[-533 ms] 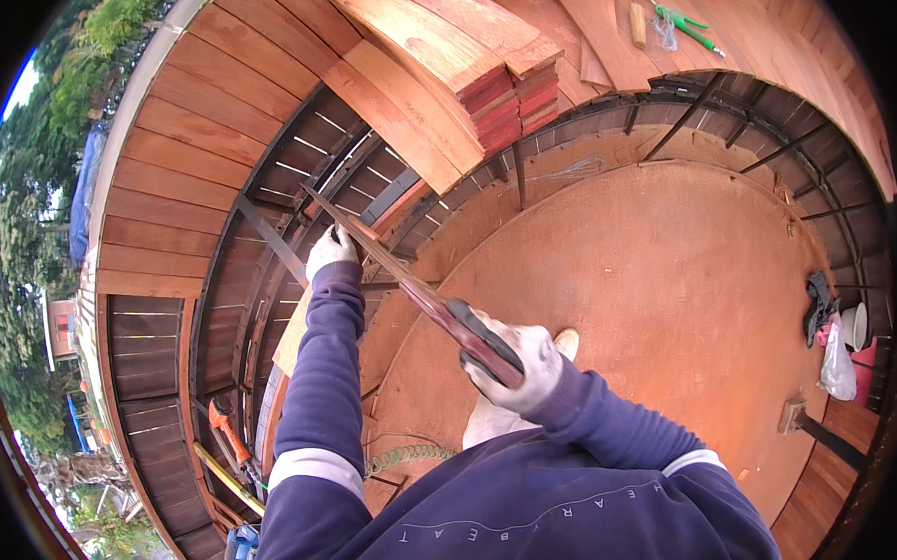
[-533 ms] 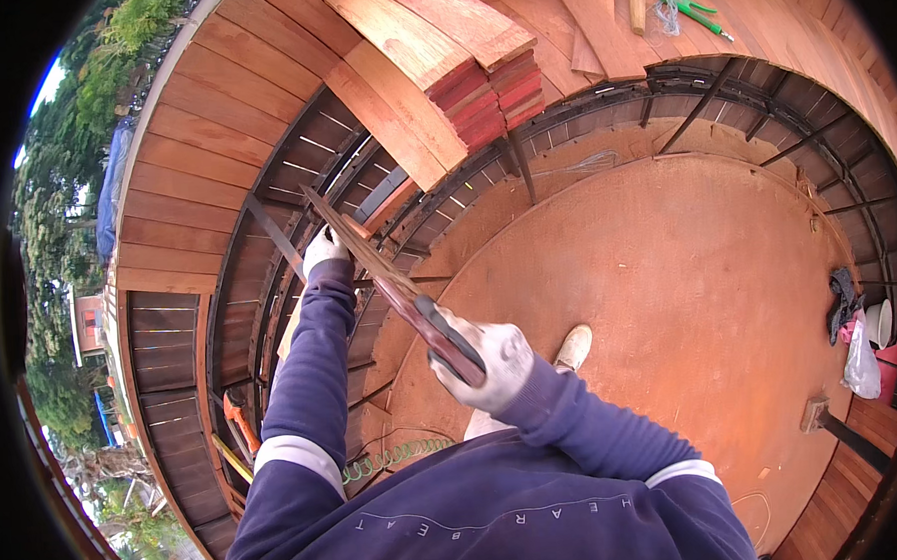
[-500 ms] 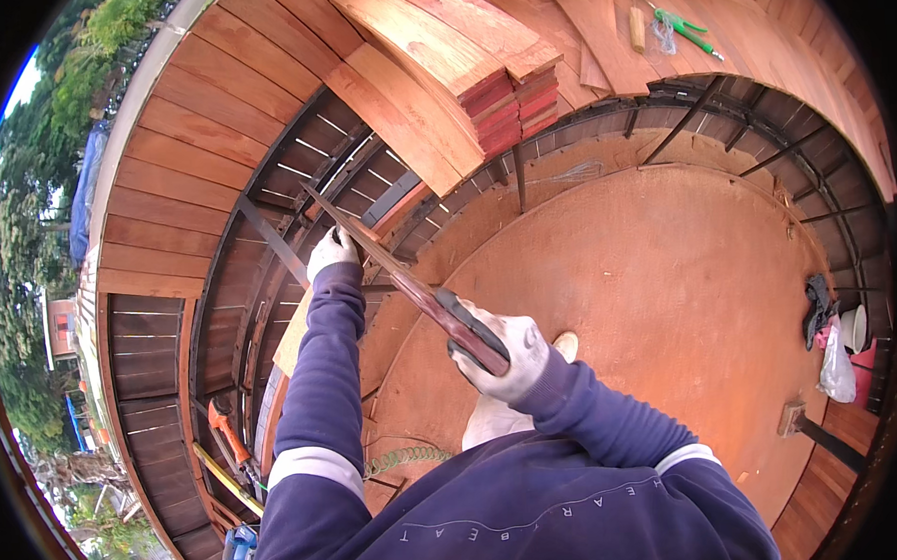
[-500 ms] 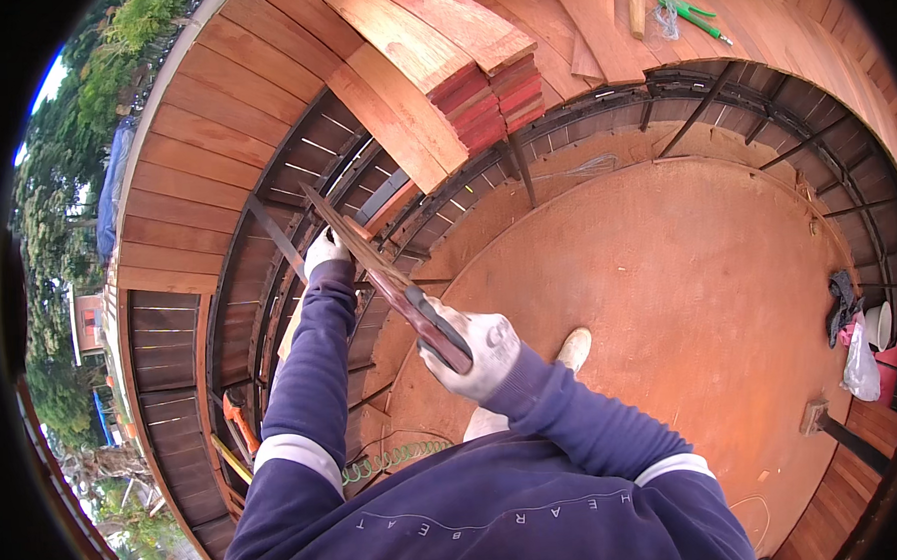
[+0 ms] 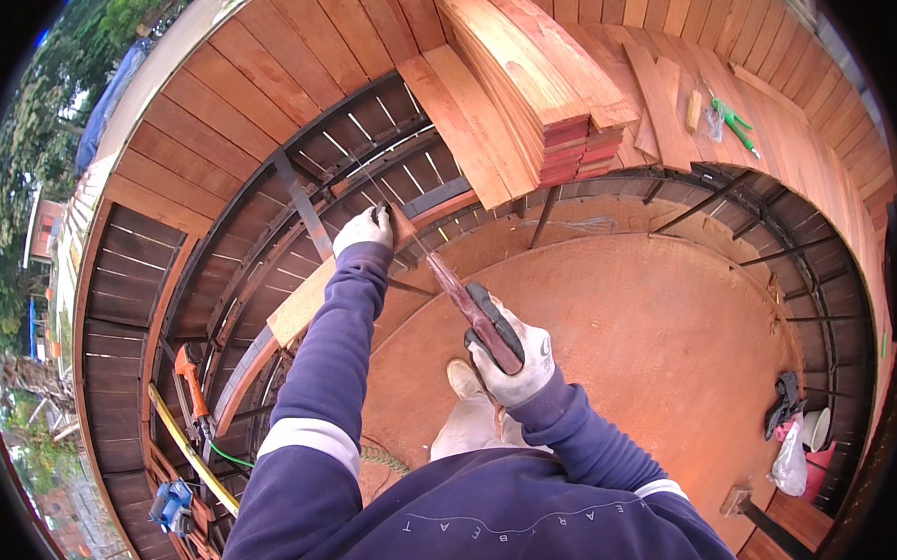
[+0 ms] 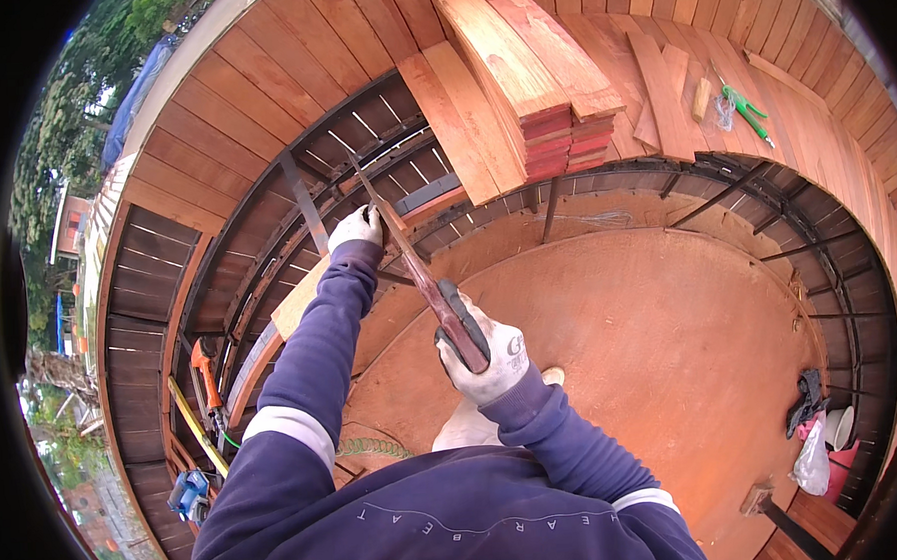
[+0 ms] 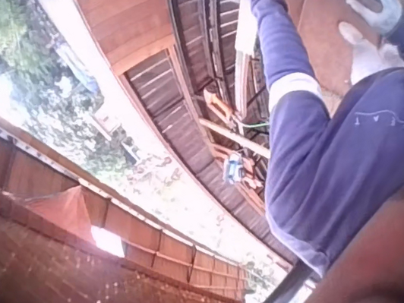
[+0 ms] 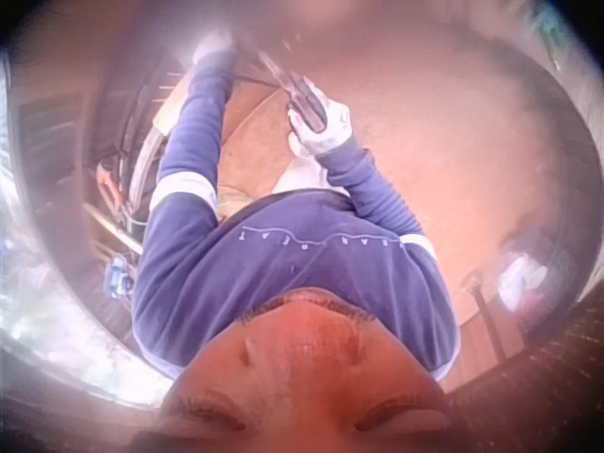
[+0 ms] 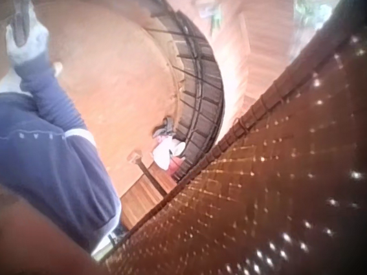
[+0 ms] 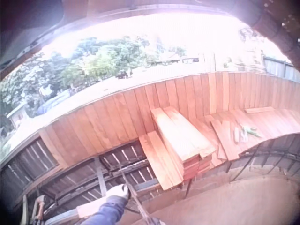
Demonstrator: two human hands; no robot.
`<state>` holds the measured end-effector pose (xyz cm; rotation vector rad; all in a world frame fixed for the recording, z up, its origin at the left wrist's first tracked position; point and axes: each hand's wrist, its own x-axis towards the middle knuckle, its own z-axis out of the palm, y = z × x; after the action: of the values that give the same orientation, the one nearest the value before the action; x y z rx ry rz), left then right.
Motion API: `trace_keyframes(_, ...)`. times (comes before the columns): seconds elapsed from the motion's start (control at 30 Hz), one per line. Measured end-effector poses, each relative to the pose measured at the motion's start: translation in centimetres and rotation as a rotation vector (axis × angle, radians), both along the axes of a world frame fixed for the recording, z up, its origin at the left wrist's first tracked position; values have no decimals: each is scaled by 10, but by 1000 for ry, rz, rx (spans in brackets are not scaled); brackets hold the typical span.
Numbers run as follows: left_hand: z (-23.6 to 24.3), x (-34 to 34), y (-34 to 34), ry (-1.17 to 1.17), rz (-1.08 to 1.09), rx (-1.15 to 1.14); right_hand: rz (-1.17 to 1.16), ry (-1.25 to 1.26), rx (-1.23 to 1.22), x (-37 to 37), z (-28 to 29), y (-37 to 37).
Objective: The person uses a hand saw to cut a wooden plank on a curved roof structure. They then fit the cut plank into place and use a spirit level to check its alignment. Finally, they use a nail gun to secure the plank to the roof frame.
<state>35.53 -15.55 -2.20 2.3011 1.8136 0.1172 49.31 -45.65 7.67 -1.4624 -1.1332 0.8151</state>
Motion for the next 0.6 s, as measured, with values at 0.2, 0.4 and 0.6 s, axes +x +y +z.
trace_keyframes(0.2,2,-1,-5,-30,-46,38,43,-266,-87,0,20,-64)
trace_keyframes(0.4,13,2,-5,-11,-37,-63,11,-173,43,-10,4,-2)
trace_keyframes(0.6,8,-2,-8,-25,-35,-3,-28,-72,-89,-14,19,-45)
